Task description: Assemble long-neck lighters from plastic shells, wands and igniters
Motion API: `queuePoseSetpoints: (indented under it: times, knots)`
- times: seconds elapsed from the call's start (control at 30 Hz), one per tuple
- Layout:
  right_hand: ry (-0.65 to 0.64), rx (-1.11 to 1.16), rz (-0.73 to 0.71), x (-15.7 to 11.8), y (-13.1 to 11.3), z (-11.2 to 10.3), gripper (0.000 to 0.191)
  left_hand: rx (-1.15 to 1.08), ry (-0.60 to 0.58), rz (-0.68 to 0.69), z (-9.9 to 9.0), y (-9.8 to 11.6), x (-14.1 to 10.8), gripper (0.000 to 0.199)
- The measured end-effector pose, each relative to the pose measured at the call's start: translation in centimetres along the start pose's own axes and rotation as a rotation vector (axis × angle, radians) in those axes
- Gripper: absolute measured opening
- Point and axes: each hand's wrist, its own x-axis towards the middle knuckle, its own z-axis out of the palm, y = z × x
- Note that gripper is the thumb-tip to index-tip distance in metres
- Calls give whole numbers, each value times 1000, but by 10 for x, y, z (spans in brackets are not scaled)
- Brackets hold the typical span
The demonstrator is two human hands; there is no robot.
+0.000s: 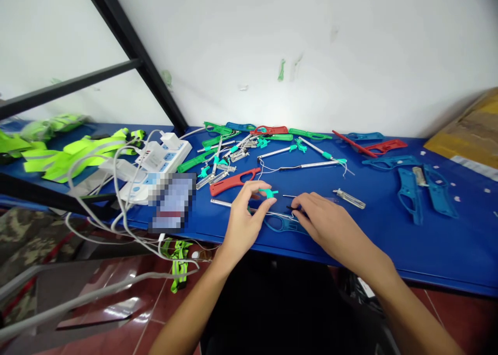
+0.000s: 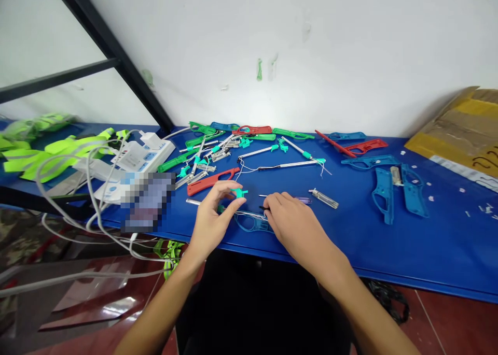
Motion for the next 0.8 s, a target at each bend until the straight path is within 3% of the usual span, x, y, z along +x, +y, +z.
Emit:
queuePoseSetpoints:
  times: [0.13,0.3,0.5,0.8]
  knots:
    - [196,89,55,-4,-5,9,12,-53,-25,8,2,-2,-1,28]
    - [399,391,53,-13,-12,16,14,-120,-112,94,1,4,-3,26]
    - [457,512,78,-21,-18,13,19,-33,-156,220,-1,13,-1,21]
    - [450,688,149,-27,-21,13,17,-59,-204,282,-1,15,-2,19]
